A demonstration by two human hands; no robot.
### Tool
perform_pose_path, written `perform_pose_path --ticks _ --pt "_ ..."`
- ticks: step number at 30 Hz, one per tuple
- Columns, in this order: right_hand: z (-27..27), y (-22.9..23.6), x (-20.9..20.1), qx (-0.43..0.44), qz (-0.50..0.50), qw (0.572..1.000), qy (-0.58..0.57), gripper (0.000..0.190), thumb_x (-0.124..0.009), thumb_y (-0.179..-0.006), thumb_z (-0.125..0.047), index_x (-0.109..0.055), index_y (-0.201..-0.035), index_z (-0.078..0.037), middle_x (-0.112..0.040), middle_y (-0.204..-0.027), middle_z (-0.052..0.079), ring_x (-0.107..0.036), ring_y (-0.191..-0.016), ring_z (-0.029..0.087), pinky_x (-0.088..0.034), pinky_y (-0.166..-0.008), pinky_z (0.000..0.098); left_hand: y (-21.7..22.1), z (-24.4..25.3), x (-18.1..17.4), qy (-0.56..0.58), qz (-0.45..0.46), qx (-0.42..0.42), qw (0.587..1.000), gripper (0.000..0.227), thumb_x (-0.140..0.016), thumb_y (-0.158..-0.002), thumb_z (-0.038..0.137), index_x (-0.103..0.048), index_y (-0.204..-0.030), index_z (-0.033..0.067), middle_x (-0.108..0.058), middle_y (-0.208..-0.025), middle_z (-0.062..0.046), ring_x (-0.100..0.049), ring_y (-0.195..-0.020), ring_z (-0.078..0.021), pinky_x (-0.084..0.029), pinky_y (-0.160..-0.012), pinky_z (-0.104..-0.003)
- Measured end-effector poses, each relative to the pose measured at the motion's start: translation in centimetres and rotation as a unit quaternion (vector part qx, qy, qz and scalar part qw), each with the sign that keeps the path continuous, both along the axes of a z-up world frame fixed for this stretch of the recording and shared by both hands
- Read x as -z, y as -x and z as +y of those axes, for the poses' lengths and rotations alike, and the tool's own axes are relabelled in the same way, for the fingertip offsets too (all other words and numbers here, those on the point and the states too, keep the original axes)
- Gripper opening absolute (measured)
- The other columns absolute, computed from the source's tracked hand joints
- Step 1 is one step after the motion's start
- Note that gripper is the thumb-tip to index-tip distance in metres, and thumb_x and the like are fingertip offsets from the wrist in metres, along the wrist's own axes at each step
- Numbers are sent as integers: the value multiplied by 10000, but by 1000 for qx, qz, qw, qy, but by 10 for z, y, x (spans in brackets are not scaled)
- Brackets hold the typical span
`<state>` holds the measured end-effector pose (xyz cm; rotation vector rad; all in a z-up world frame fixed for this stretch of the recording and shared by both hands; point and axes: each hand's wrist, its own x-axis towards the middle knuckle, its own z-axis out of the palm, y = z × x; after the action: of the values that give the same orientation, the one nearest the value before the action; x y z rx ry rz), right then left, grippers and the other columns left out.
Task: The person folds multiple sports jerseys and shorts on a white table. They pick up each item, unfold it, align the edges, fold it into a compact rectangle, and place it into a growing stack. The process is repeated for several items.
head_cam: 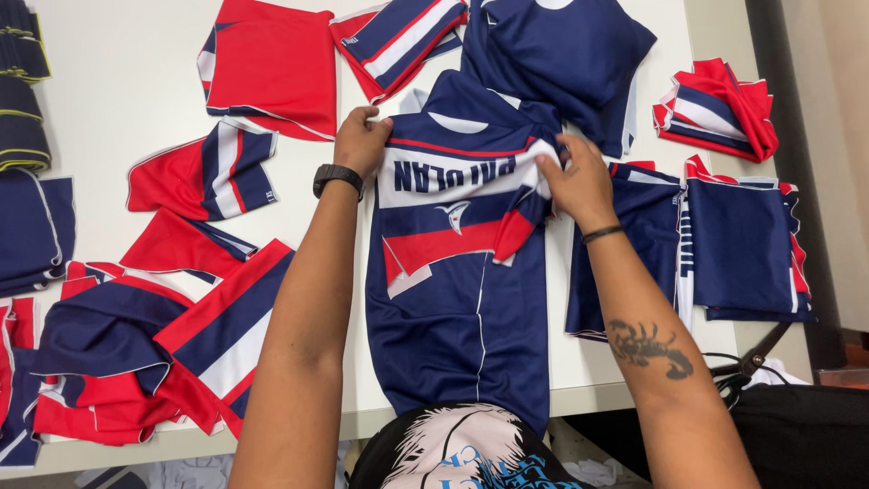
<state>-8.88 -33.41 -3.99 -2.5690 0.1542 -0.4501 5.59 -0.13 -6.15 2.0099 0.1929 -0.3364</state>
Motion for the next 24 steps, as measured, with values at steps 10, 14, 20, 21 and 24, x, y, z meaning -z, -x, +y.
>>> perform_pose_path --ticks 10,14,20,21,24 --pt "-16 -84 3 -89 94 991 -31 369 -686 -1005 -363 -742 -1267 -110 -685 -1204 142 -652 -1152 318 -507 -1019 386 -27 -10 -16 -304 -92 310 896 459 -812 -820 266 -720 -1234 90 -684 -1258 -220 -620 -1171 -391 -469 -1047 -439" --pt "-16 -89 -9 -127 199 967 95 626 -890 -692 -398 -734 -1246 -151 -569 -1232 186 -494 -1208 403 -409 -1018 477 -35 -13 -27 -184 -254 248 916 343 -813 -730 141 -682 -1033 50 -657 -1048 -222 -653 -969 -423 -530 -819 -472" --pt "-22 -87 -15 -157 219 956 118 672 -888 -682 -359 -715 -1317 -225 -547 -1287 165 -482 -1256 398 -405 -1084 473 -44 -14 -54 -50 -337 283 897 273 -800 -890 167 -663 -1062 5 -729 -961 -175 -714 -888 -355 -555 -789 -423" --pt "-25 -87 -15 -159 212 960 92 741 -880 -696 -360 -666 -1391 -215 -538 -1296 187 -480 -1252 410 -408 -1080 468 -43 -14 -58 -19 -290 283 914 275 -767 -910 198 -676 -1097 20 -745 -971 -143 -734 -883 -311 -574 -791 -394" --pt "-28 -97 -15 -231 134 964 -6 744 -883 -828 -353 -605 -1491 -163 -504 -1454 210 -449 -1378 401 -376 -1157 454 -43 -11 -66 27 -188 277 942 319 -718 -950 306 -723 -1149 56 -779 -979 -80 -765 -862 -218 -600 -783 -334"
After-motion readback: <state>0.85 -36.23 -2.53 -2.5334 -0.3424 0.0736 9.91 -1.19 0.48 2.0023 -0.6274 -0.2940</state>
